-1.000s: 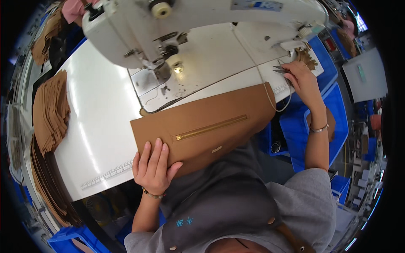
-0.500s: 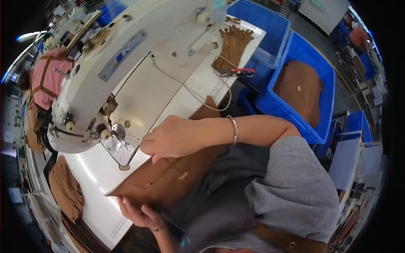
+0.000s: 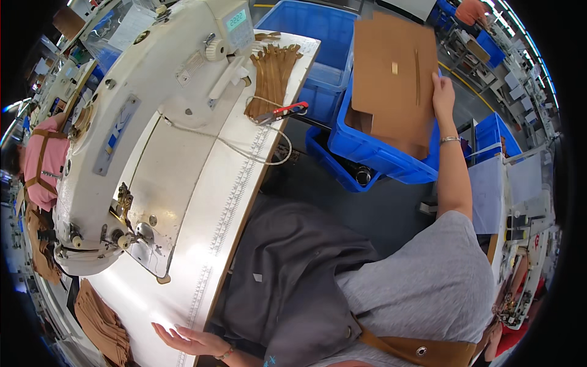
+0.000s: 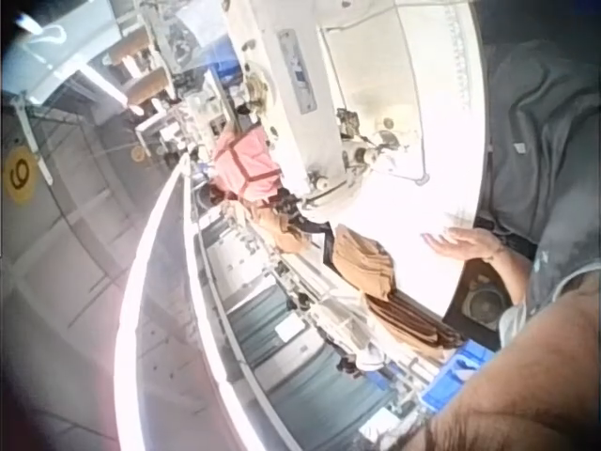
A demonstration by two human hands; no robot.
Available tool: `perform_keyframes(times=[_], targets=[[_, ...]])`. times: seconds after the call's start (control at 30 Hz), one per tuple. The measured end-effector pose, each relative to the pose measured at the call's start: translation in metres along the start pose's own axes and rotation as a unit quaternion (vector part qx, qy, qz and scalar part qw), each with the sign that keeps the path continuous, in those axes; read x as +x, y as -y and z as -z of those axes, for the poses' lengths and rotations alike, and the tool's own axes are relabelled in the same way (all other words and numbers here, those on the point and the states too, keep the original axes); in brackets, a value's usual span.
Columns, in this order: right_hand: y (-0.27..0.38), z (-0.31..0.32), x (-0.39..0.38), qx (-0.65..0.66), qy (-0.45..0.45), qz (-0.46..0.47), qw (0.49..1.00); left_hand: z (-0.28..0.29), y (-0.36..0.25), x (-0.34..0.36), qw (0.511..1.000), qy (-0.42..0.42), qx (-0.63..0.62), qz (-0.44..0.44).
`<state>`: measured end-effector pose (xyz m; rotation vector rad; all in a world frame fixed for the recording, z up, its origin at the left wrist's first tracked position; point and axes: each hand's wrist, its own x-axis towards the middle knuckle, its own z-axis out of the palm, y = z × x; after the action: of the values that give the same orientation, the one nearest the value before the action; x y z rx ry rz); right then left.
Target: Sewing and assembling leather bag components using an industrial sewing machine.
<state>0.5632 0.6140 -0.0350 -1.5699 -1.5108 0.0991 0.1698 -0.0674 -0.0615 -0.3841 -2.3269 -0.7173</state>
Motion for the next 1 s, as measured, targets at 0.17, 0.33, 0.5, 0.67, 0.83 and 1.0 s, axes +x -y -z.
perform_keyframes(times=[0.17, 0.33, 0.5, 0.67, 0.83, 1.0], targets=[[0.011, -0.05, -0.028, -0.128, 0.021, 0.185, 0.974, 0.0, 0.002, -0.002, 1.0, -0.005, 0.002, 0.013], [0.17, -0.107, -0.074, 0.046, 0.179, 0.5, 0.846, 0.0, -0.001, -0.002, 1.0, 0.013, 0.001, 0.004], [0.28, -0.152, -0.102, 0.048, 0.301, 0.605, 0.736, 0.003, -0.005, -0.001, 0.999, 0.033, 0.0, 0.009], [0.309, -0.177, -0.106, 0.065, 0.26, 0.703, 0.659, 0.004, -0.009, -0.001, 0.999, 0.037, 0.001, 0.013], [0.31, -0.177, -0.095, 0.039, 0.298, 0.636, 0.711, 0.005, -0.013, -0.001, 0.999, 0.05, 0.019, 0.004], [0.309, -0.171, -0.098, 0.07, 0.278, 0.674, 0.681, 0.006, -0.016, -0.001, 0.998, 0.057, 0.006, 0.012]])
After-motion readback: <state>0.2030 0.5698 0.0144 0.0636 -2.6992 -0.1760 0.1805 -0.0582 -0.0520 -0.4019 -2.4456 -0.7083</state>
